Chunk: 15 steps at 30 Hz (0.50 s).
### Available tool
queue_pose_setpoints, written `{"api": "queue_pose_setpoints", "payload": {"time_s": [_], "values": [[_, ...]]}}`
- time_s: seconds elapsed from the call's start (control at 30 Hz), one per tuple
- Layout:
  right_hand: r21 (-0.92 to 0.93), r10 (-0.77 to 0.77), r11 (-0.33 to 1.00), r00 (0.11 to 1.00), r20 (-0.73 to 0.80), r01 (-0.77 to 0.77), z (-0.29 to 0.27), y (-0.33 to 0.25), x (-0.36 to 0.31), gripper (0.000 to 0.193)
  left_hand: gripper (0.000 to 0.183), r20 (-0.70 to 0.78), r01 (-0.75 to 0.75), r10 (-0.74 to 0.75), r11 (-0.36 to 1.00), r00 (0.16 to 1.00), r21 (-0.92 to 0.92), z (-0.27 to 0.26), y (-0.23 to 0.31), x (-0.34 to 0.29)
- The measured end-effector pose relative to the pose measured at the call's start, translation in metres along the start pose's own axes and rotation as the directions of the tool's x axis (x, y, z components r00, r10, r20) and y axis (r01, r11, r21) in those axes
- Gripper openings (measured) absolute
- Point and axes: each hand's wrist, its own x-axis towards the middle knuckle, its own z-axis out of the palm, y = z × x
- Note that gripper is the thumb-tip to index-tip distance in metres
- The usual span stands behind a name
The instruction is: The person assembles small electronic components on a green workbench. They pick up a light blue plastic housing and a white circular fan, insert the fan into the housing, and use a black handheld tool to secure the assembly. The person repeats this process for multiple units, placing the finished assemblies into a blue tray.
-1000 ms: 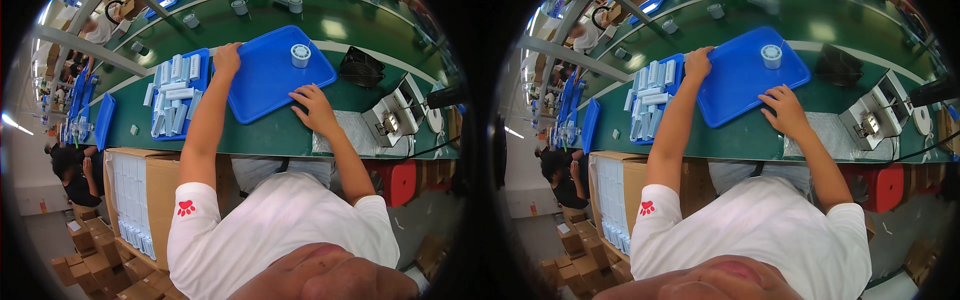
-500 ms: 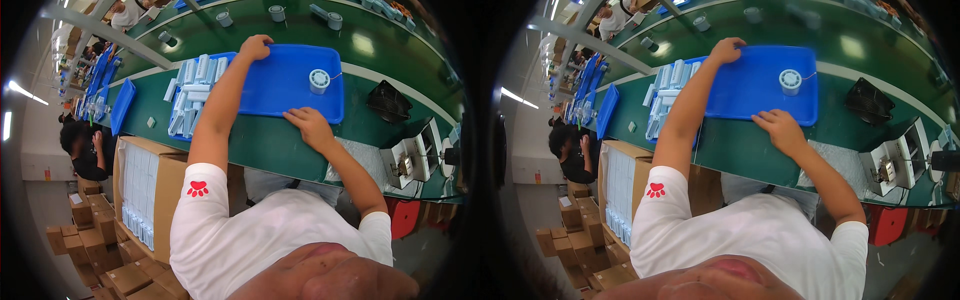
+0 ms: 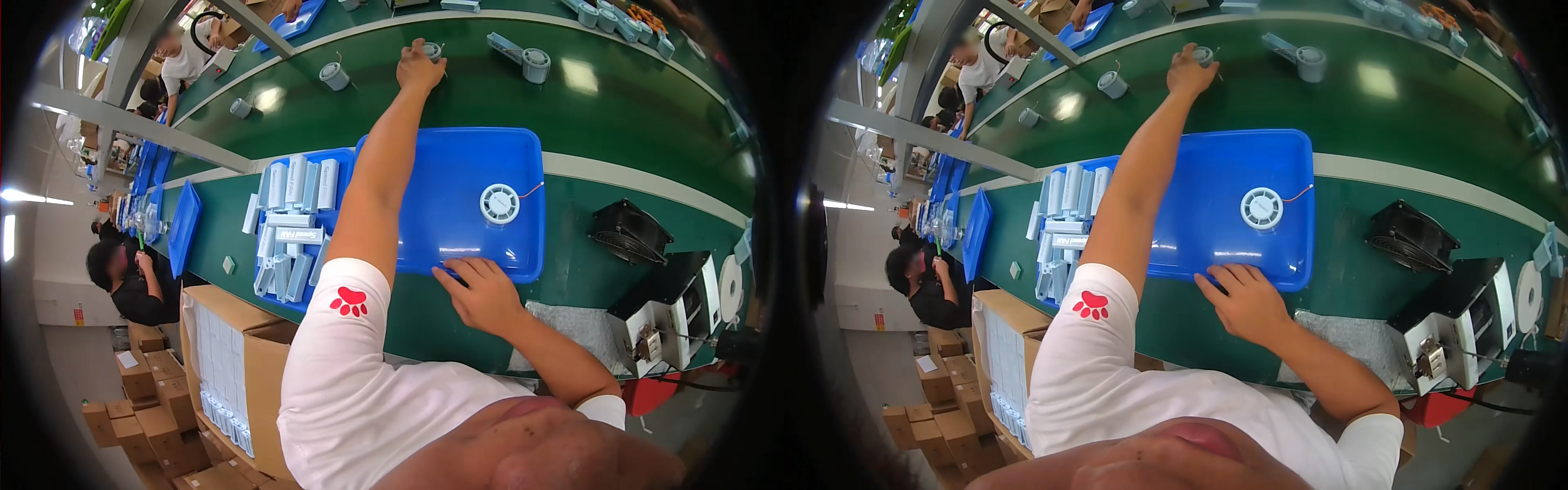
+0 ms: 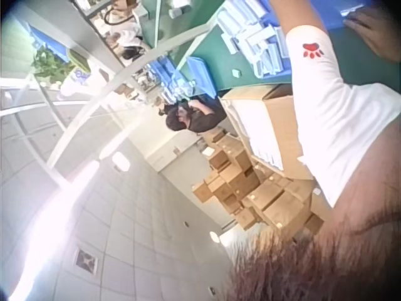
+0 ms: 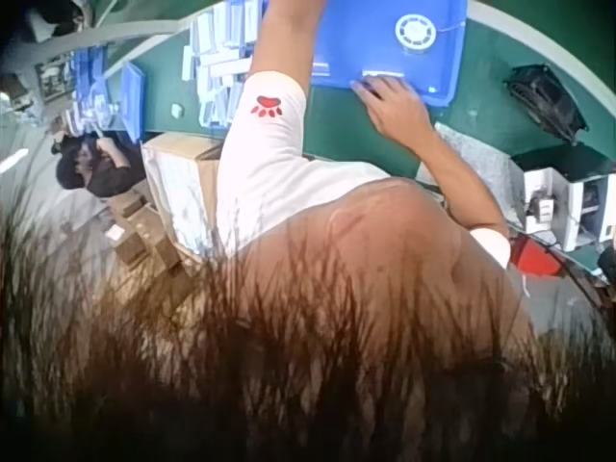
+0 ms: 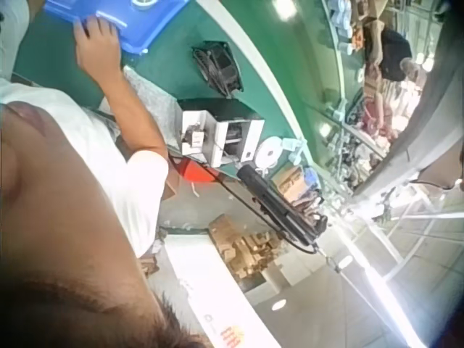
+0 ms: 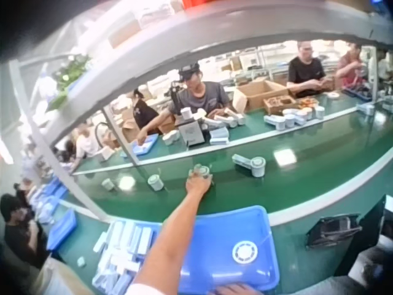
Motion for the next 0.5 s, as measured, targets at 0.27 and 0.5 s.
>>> {"api": "queue_pose_setpoints", "payload": {"time_s": [0.27, 0.5], "values": [[0.003, 0.022, 1.000, 1.000, -0.006, -0.022, -0.002, 0.009, 0.001, 0.052, 0.059, 0.130, -0.462, 0.589, 0.735, 0.798, -0.496, -0.097, 0.004, -0.124], [-0.001, 0.031, 1.000, 1.000, 0.005, -0.031, -0.006, 0.005, 0.005, 0.051, 0.064, 0.302, -0.639, 0.734, 0.679, 0.608, -0.362, -0.126, -0.009, -0.203]]}}
